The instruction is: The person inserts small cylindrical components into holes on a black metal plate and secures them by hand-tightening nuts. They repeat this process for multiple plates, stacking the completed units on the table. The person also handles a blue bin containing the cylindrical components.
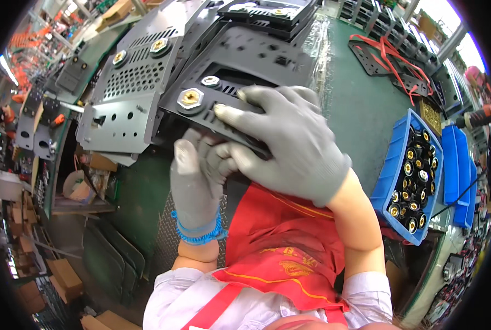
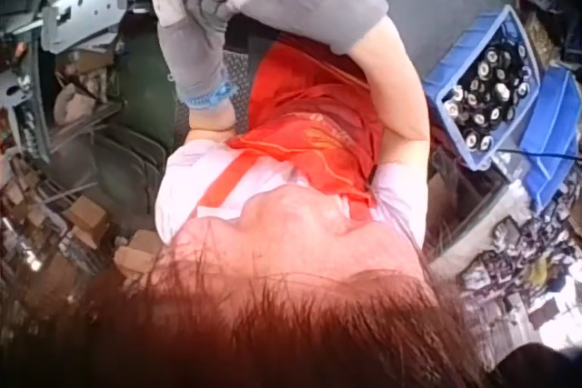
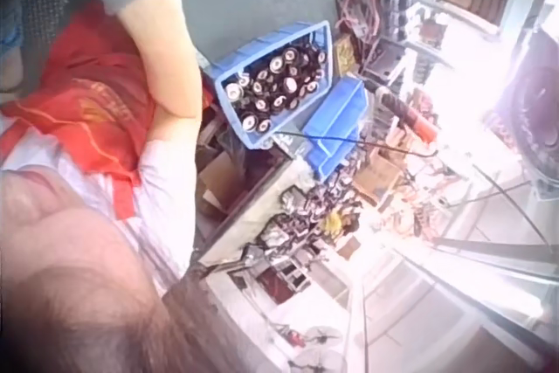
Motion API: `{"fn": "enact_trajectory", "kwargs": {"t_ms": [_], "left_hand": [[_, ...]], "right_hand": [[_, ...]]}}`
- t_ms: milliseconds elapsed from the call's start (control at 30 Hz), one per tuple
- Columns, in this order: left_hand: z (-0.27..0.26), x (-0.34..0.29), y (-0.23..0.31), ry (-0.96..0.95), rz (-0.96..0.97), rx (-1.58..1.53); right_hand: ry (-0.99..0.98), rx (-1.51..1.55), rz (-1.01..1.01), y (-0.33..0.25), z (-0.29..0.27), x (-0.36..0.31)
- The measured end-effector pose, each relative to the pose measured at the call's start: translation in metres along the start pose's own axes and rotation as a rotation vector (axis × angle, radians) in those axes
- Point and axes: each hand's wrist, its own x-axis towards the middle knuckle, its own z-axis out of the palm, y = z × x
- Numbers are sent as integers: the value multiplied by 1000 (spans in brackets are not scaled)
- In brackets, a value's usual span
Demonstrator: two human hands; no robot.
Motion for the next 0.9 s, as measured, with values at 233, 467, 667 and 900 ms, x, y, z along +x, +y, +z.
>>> {"fn": "enact_trajectory", "kwargs": {"t_ms": [233,467,667,900], "left_hand": [[-42,30,-4,-342,-64,-547],[-40,8,-11,-309,62,-593],[-31,18,-15,-362,83,-484],[-43,-6,-20,-33,345,65]], "right_hand": [[-52,-128,-56,17,-23,29],[-452,-716,646,151,-134,-2],[-646,-983,902,359,-86,-63],[-606,-880,659,370,-52,-51]]}}
